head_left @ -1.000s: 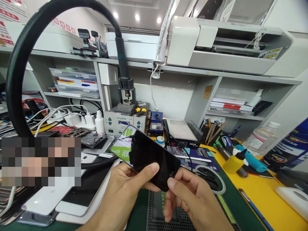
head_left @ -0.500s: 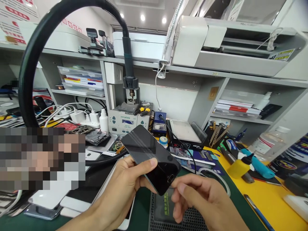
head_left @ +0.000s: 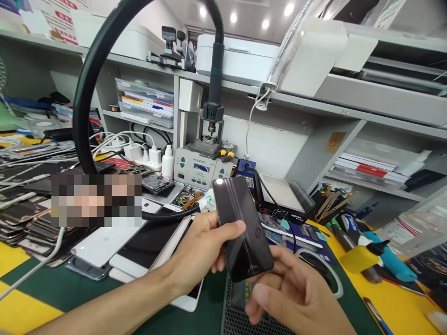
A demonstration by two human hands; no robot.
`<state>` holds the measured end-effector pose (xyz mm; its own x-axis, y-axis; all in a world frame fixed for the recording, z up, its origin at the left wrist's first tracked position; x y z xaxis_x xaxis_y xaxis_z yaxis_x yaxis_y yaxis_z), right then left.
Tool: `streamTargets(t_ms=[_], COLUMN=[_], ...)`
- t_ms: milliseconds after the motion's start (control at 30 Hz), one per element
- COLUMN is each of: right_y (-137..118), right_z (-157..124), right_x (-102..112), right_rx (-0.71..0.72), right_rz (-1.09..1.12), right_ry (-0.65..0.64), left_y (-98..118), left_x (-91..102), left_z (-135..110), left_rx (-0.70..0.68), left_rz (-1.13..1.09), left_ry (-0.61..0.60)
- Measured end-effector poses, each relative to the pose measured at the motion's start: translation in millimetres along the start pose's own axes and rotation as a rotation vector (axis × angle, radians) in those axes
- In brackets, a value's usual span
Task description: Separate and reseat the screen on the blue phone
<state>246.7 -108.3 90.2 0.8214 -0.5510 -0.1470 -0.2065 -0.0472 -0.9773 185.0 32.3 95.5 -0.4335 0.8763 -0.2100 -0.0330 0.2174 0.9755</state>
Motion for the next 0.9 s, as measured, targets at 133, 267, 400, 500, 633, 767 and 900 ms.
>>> streamTargets(t_ms=[133,267,400,500,633,767,900], right_y=[5.2,9.0,13.1,15.7,18.9,18.9,17.4], right_z=[1.9,3.7,3.8,4.3,5.3,5.7,5.3], right_x=[-12.0,-12.2,-11.7,-10.9,-8.9,-8.8,-9.8], right_rx=[-0.099,-0.148,-0.186,-0.203,-0.221,-0.215,-0.231], right_rz=[-0.030,0.030,0.000,-0.015,-0.013,0.000,0.033], right_ry=[-0.087,-0.108,-0.135,-0.138,-0.132,-0.141,-0.130], left_y=[1.7,3.4,3.4,2.9,3.0,2.9,2.0], left_x=[-3.2,-9.0,-10.6,-11.5,-13.0,-13.6,-14.1], left_z=[-3.1,-5.1,-4.7,-4.2,-4.2,-5.3,-6.5], left_rx=[0.011,0.048,0.048,0.050,0.053,0.053,0.051], left_rz=[0.057,0.081,0.078,0.088,0.083,0.080,0.074], left_ry=[-0.057,-0.153,-0.171,-0.160,-0.166,-0.172,-0.162])
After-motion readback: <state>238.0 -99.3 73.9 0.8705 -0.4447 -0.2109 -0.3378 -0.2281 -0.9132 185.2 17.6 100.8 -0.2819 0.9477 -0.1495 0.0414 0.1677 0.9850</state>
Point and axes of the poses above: each hand's wrist, its own z-axis towards the middle knuckle, its own x-axis out of the back of the hand, y = z × x, the point moved 6 cm from there along z, towards the middle knuckle, and after that the axes turned 2 degrees about z, right-handed, at the moved point
